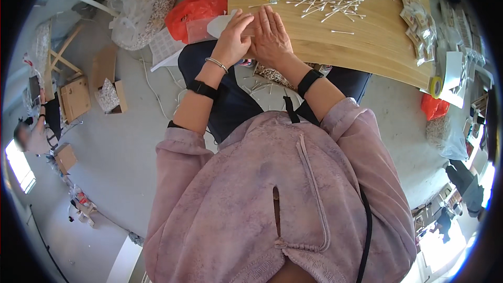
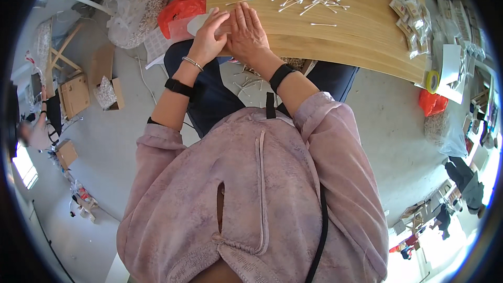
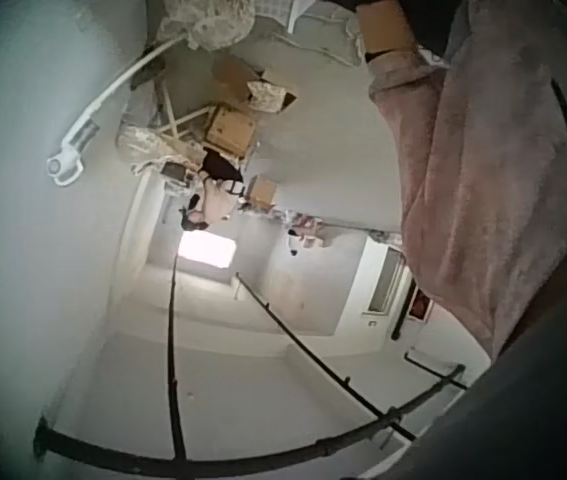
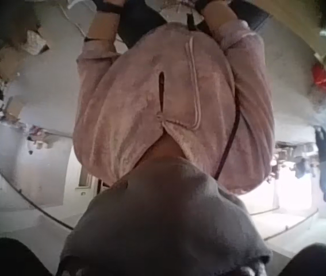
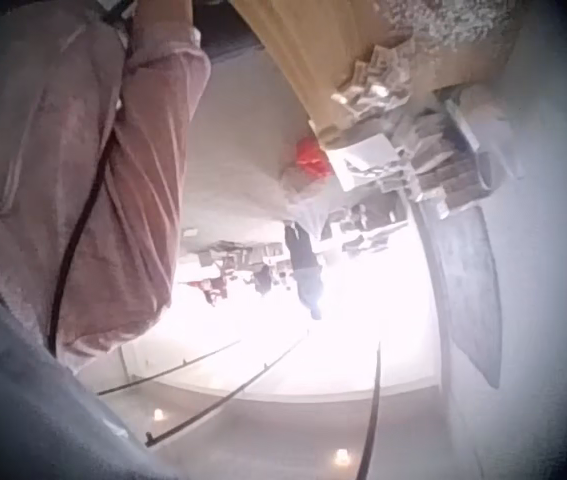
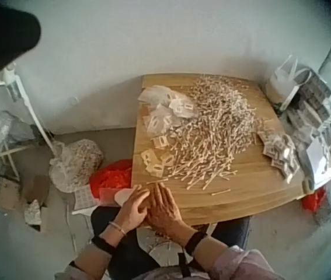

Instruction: Packaging bunches of cotton swabs into small plastic bags.

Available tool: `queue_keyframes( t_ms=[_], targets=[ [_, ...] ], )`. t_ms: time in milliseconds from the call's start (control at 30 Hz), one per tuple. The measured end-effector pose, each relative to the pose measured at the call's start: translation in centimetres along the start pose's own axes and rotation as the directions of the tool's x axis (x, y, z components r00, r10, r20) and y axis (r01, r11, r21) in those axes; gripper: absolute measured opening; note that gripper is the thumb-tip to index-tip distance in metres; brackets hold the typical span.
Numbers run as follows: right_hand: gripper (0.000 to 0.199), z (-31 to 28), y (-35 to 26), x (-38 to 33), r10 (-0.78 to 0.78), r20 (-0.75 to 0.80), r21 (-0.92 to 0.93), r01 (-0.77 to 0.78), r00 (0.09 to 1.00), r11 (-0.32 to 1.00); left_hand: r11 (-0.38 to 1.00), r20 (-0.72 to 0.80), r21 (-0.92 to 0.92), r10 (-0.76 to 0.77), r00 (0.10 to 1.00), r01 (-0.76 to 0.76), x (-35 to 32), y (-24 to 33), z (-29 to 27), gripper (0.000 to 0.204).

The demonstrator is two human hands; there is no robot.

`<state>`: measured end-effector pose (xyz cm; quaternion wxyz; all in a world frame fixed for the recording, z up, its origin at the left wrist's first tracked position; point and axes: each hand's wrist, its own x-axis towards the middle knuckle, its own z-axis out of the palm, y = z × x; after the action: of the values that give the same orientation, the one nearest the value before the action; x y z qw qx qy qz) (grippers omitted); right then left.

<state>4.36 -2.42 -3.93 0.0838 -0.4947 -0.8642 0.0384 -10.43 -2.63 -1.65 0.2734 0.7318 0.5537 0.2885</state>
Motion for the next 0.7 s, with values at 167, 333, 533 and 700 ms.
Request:
queue_keyframes(
  t_ms=[167, 333, 533, 700],
  targets=[
    [0.068, -0.2, -0.3, 0.2, -0.003, 0.018, -0.005, 0.003, 1.000, 1.000, 1.000, 0.010, 0.009, -0.030, 1.000, 0.030, 0.2, -0.5, -0.1, 0.042],
    [0.069, -0.5, -0.3, 0.2, -0.001, 0.058, -0.012, 0.001, 0.998, 1.000, 1.000, 0.020, 0.017, -0.015, 1.000, 0.014, 0.1, -0.8, -0.1, 0.041],
    [0.069, -0.3, -0.1, 0.3, -0.010, 0.027, 0.011, 0.009, 1.000, 1.000, 0.999, -0.023, 0.037, 0.003, 1.000, -0.002, 0.1, -1.0, 0.3, 0.037],
    [0.068, -0.4, -0.1, 0.2, -0.017, 0.043, 0.018, 0.016, 0.999, 1.000, 0.999, -0.076, 0.038, 0.005, 0.997, -0.002, 0.1, -1.1, 0.7, 0.035]
  ],
)
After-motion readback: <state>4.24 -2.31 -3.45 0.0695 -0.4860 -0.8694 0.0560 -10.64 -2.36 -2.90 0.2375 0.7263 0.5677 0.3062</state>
